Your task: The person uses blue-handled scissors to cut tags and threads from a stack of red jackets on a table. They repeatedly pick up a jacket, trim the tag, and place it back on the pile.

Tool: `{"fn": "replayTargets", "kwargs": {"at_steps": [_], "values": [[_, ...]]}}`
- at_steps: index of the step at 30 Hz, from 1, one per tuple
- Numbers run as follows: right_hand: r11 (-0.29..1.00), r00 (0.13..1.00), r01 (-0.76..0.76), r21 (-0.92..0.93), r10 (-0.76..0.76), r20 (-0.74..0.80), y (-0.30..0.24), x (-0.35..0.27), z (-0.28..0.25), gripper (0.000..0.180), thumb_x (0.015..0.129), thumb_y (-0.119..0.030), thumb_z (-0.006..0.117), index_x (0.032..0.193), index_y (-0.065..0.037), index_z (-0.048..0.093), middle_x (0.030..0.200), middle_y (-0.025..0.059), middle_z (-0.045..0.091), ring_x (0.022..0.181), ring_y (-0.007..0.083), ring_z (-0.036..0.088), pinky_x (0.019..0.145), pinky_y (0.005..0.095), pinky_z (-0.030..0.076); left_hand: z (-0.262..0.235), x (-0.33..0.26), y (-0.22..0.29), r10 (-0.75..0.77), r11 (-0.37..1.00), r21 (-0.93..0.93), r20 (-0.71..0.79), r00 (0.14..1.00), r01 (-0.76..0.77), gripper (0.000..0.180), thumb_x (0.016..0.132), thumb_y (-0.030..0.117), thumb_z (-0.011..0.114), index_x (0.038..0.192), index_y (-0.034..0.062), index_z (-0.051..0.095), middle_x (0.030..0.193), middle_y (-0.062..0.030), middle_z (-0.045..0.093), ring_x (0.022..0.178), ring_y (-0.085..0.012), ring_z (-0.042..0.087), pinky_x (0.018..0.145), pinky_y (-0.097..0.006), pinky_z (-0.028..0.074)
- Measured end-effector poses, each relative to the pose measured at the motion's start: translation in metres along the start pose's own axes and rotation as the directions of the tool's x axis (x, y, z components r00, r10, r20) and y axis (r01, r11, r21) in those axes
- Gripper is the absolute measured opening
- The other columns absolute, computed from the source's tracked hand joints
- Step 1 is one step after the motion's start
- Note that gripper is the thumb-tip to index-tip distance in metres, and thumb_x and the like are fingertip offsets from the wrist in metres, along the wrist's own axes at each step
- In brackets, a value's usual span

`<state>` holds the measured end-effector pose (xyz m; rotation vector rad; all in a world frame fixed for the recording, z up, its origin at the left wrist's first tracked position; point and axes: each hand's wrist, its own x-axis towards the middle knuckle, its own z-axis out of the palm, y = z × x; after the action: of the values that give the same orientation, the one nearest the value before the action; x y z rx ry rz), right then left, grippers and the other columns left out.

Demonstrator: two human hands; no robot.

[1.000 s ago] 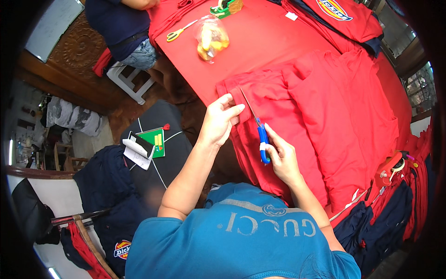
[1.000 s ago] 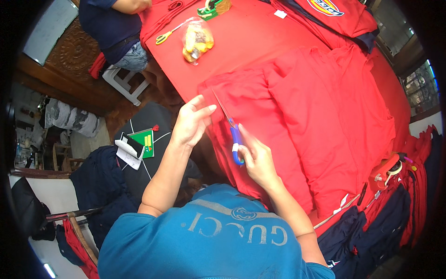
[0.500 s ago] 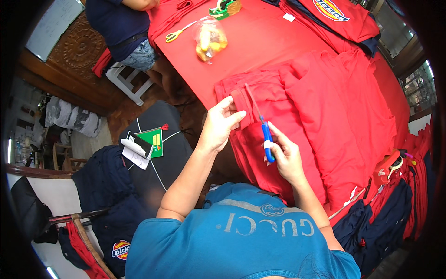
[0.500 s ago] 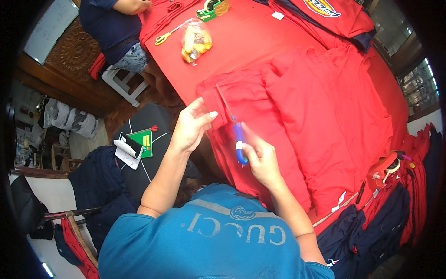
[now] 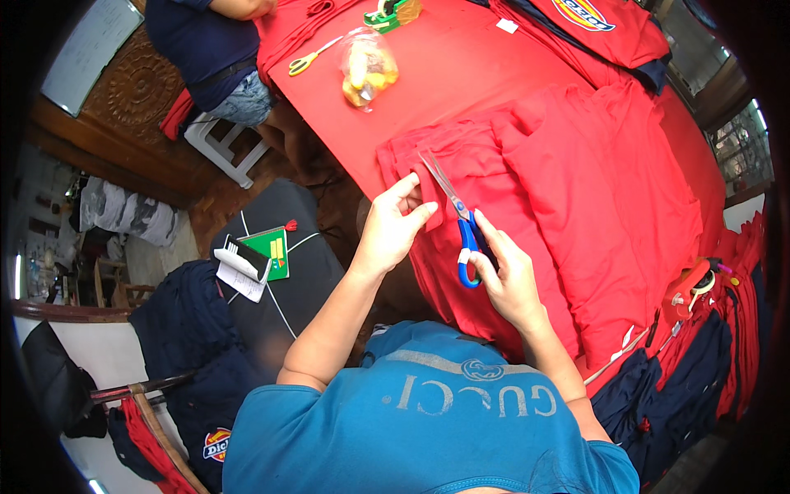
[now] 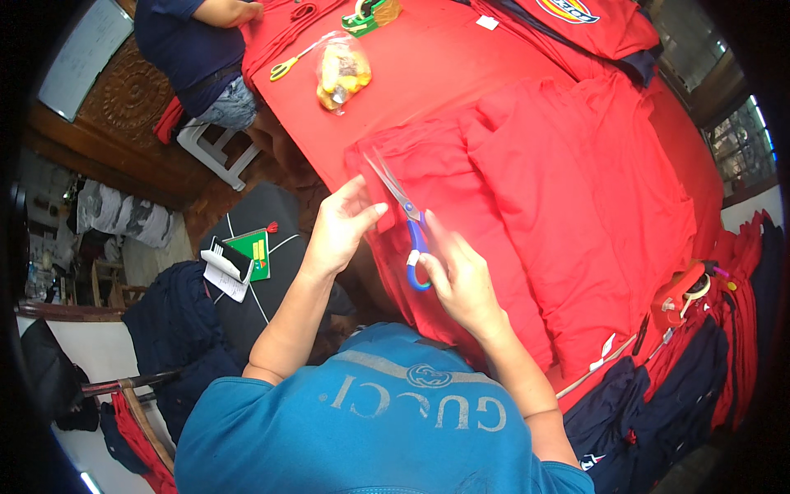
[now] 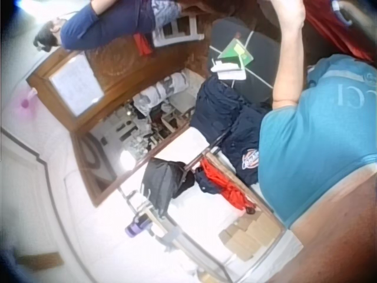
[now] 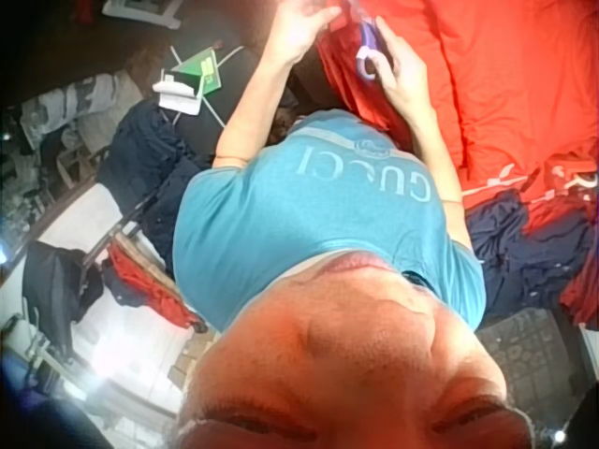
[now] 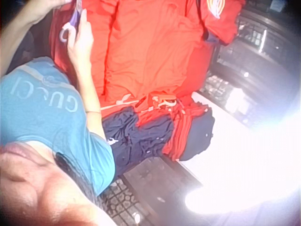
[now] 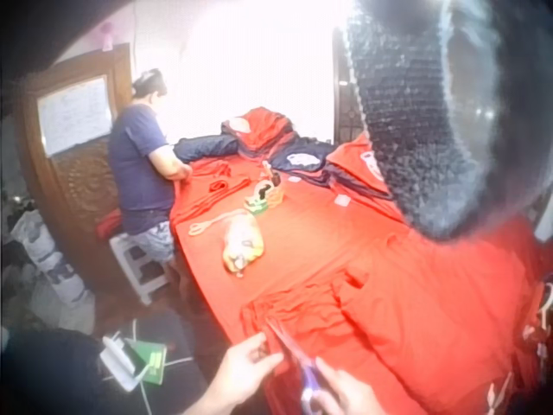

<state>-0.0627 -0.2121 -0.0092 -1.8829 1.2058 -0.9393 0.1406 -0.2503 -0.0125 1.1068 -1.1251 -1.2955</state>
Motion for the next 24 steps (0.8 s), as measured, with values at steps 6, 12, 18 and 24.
{"fn": "replayTargets", "kwargs": {"at_steps": [6,12,18,24], "values": [[0.786,0.955,-0.286,0.548,0.282,0.093,0.003,-0.001,-0.003,0.048,0.092,-0.004,0.054,0.139,-0.001,0.044,0.097,0.0072,0.063,0.075,0.0107,0.059,0.072,0.0278,0.051,-0.011,0.014,0.005,-0.034,0.992,-0.124,-0.053,0.998,0.027,0.049,0.088,0.003,0.064,0.132,-0.0046,0.044,0.118,-0.0095,0.059,0.103,-0.0151,0.058,0.085,-0.03,0.048],[0.755,0.937,-0.323,0.571,0.34,0.082,0.011,-0.018,-0.005,0.052,0.092,-0.008,0.058,0.141,0.0,0.042,0.104,0.0043,0.061,0.085,0.0067,0.055,0.076,0.0221,0.046,-0.057,0.033,-0.041,-0.378,0.811,-0.447,0.094,0.921,0.378,0.05,0.093,0.017,0.057,0.136,0.0033,0.037,0.128,-0.008,0.053,0.116,-0.0216,0.052,0.096,-0.042,0.04],[0.721,0.899,-0.412,0.557,0.42,0.12,0.024,-0.051,0.002,0.052,0.091,-0.008,0.059,0.139,0.002,0.043,0.11,0.0063,0.061,0.085,0.0078,0.055,0.077,0.0232,0.046,-0.046,0.006,-0.057,-0.379,0.85,-0.361,0.088,0.921,0.384,0.037,0.086,0.006,0.064,0.12,0.0014,0.05,0.113,-0.0085,0.06,0.101,-0.0174,0.06,0.086,-0.035,0.048],[0.989,0.99,-0.141,0.049,0.141,0.013,0.019,-0.054,0.008,0.052,0.086,-0.01,0.065,0.134,0.001,0.048,0.103,0.0167,0.063,0.083,0.0223,0.063,0.076,0.0331,0.05,-0.031,-0.004,-0.05,-0.391,0.803,-0.48,0.023,0.92,0.353,0.025,0.09,0.009,0.063,0.114,0.002,0.057,0.106,-0.0068,0.064,0.098,-0.0148,0.061,0.084,-0.032,0.048]]}}
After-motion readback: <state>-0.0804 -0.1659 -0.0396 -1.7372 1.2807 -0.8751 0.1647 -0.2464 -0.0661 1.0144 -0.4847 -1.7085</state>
